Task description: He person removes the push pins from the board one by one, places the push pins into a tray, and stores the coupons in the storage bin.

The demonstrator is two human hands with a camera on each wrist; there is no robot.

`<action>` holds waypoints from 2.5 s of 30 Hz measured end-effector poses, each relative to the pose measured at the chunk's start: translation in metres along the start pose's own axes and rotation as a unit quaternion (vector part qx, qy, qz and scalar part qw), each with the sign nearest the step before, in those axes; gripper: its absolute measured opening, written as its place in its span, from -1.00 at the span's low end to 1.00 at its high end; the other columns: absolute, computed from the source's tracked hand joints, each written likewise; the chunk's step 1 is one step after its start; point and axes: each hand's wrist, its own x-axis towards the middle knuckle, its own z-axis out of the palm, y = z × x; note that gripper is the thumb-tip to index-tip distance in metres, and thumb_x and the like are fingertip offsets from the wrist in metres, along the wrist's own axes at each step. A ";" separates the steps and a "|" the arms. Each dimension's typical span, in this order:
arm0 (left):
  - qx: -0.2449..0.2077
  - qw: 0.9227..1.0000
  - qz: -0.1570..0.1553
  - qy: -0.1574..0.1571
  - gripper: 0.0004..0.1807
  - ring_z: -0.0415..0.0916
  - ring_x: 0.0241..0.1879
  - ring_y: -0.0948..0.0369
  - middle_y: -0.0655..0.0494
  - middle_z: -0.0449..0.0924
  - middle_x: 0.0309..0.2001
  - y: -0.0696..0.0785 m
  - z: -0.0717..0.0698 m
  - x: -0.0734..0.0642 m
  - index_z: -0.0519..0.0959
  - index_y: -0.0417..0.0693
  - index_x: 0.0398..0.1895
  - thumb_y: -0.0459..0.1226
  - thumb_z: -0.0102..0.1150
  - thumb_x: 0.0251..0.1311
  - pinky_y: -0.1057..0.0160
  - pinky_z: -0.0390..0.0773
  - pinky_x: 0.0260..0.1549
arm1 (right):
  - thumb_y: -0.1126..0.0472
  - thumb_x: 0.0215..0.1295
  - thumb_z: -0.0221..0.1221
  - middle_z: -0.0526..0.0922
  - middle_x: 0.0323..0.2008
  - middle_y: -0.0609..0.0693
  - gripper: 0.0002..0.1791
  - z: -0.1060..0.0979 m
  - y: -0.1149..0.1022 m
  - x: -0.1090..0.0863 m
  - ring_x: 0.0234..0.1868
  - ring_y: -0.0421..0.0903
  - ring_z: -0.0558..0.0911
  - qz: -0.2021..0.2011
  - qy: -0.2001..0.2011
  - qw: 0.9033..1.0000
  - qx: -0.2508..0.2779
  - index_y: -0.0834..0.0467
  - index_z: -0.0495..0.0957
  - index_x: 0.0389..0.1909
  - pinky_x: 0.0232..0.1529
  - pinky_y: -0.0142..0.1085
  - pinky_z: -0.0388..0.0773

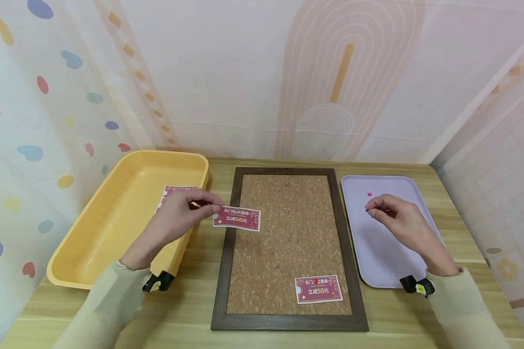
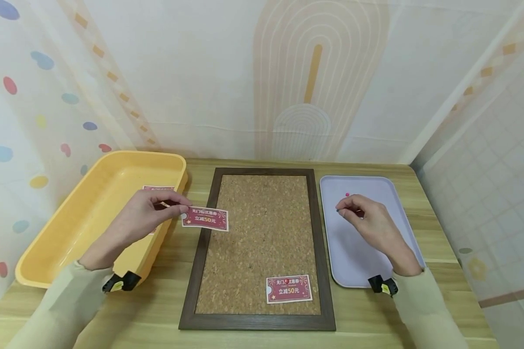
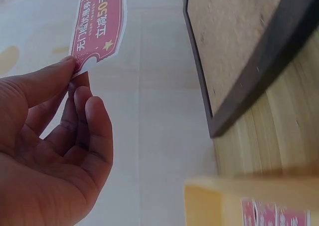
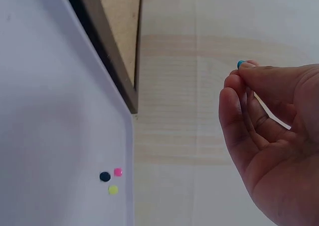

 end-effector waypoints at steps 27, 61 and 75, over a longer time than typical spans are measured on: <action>0.001 0.998 -0.068 -0.014 -0.81 0.54 -0.30 0.26 0.08 0.70 -0.21 -0.082 -0.062 -0.032 0.72 -0.22 -0.04 -0.29 0.27 0.43 0.38 0.54 -0.32 | 0.39 0.43 0.25 0.70 -0.29 0.06 -0.97 -0.021 0.030 0.001 -0.36 -0.29 0.50 0.025 -0.068 0.996 -0.049 0.28 0.65 -0.20 -0.37 -0.43 0.45; -0.090 0.973 -0.124 -0.170 -0.71 0.63 -0.19 0.20 0.00 0.71 -0.17 -0.147 -0.096 -0.021 0.64 -0.36 0.02 -0.27 0.24 0.44 0.21 0.67 -0.06 | 0.52 0.36 0.21 0.65 -0.31 0.02 -0.93 -0.018 0.071 0.011 -0.32 -0.27 0.50 0.055 -0.168 0.984 0.004 0.33 0.63 -0.25 -0.30 -0.43 0.50; -0.119 0.959 -0.166 -0.197 -0.67 0.62 -0.12 0.25 -0.04 0.70 -0.05 -0.169 -0.089 -0.022 0.64 -0.38 0.07 -0.26 0.27 0.42 0.28 0.65 -0.06 | 0.55 0.32 0.21 0.62 -0.37 -0.02 -0.90 -0.014 0.082 0.009 -0.33 -0.32 0.47 0.056 -0.189 0.980 0.022 0.33 0.62 -0.27 -0.30 -0.45 0.46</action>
